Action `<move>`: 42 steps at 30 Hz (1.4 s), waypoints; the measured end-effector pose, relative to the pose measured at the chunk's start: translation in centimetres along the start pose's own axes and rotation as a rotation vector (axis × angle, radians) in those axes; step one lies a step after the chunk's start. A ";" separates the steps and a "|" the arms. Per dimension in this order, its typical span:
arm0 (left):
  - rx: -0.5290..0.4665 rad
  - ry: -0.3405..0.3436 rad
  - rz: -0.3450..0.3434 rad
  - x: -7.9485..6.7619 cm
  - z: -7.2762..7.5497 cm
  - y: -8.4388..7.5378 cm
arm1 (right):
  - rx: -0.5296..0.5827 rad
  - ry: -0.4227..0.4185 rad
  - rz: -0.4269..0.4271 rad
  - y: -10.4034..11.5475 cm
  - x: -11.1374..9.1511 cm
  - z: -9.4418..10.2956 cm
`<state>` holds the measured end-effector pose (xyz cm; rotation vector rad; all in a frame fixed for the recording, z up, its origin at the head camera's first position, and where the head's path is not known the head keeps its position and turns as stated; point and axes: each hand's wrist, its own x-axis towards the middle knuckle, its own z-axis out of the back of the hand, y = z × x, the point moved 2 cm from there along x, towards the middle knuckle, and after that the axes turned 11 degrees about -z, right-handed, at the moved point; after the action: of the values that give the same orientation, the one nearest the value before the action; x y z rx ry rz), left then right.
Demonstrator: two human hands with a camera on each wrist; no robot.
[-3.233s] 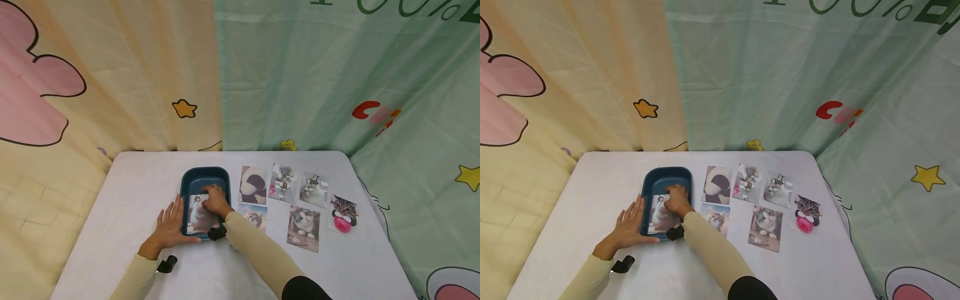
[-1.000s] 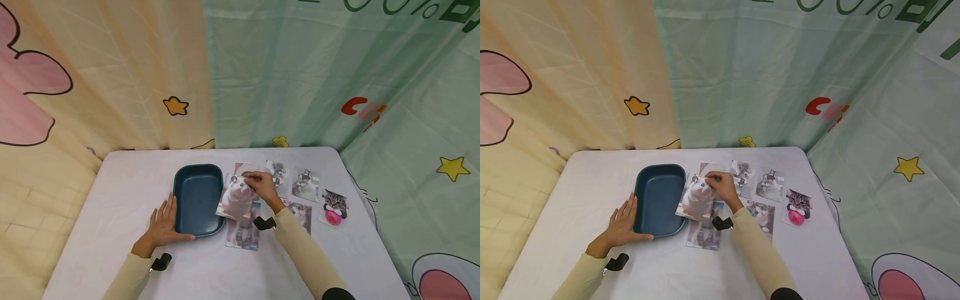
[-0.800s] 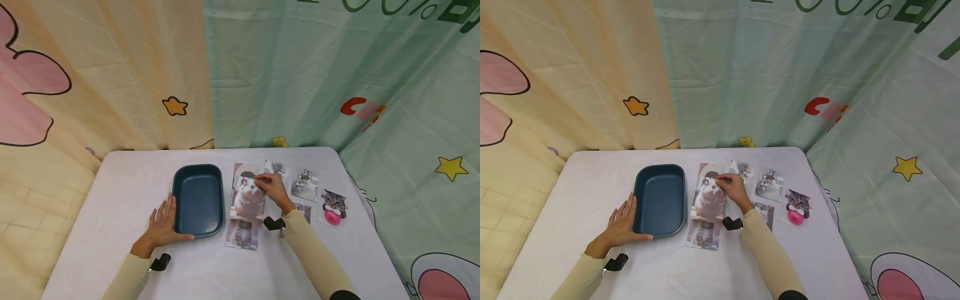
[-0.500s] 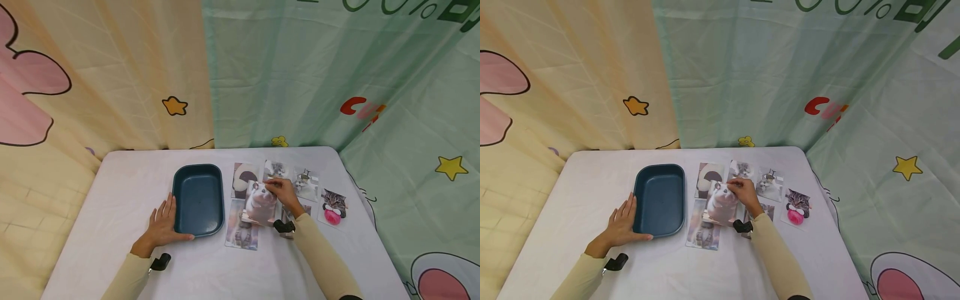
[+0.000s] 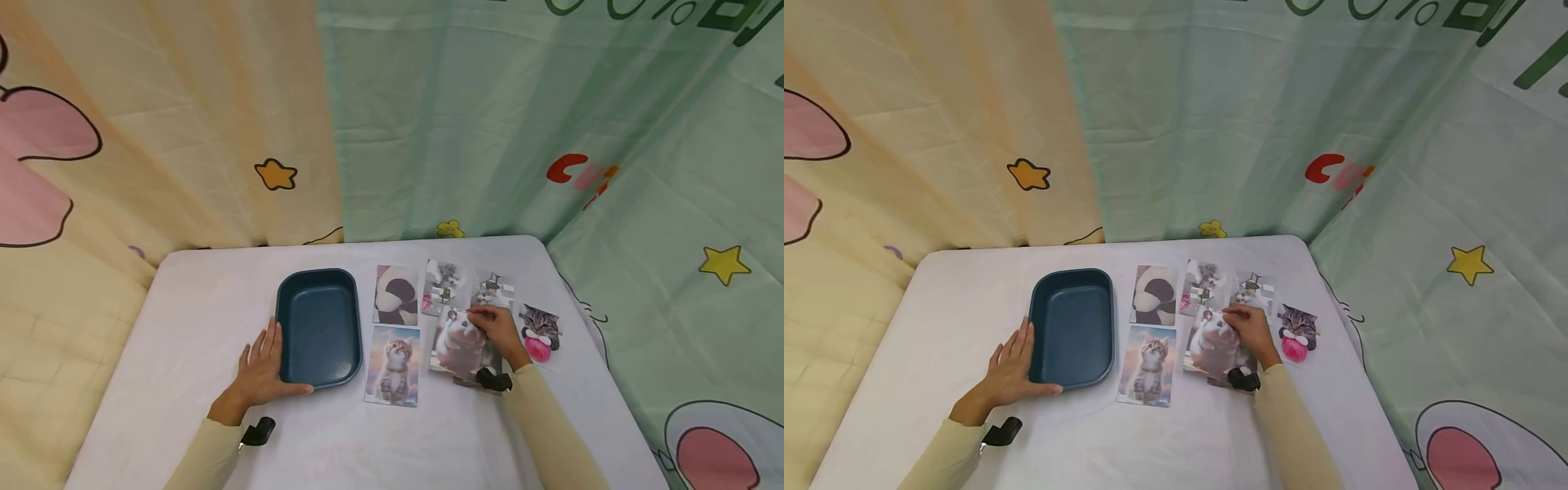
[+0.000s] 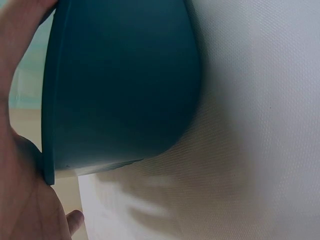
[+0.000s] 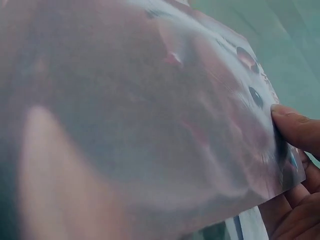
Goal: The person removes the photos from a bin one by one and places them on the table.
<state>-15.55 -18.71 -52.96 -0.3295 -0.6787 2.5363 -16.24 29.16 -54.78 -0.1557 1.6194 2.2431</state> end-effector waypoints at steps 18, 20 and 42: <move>-0.009 0.005 -0.010 0.0 -0.3 0.5 | 0.155 -0.172 -0.174 -7.5 -5.6 11.2; -0.010 0.008 -0.008 0.1 -0.3 0.5 | 0.127 -0.160 -0.201 -8.1 -6.0 12.0; -0.024 -0.010 -0.015 0.0 -0.4 0.4 | -0.265 -0.122 -0.240 -9.0 -8.1 11.2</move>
<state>-15.58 -18.86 -53.56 -0.3191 -0.7126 2.5188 -4.11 40.21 -56.64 -0.2613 1.1708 2.2220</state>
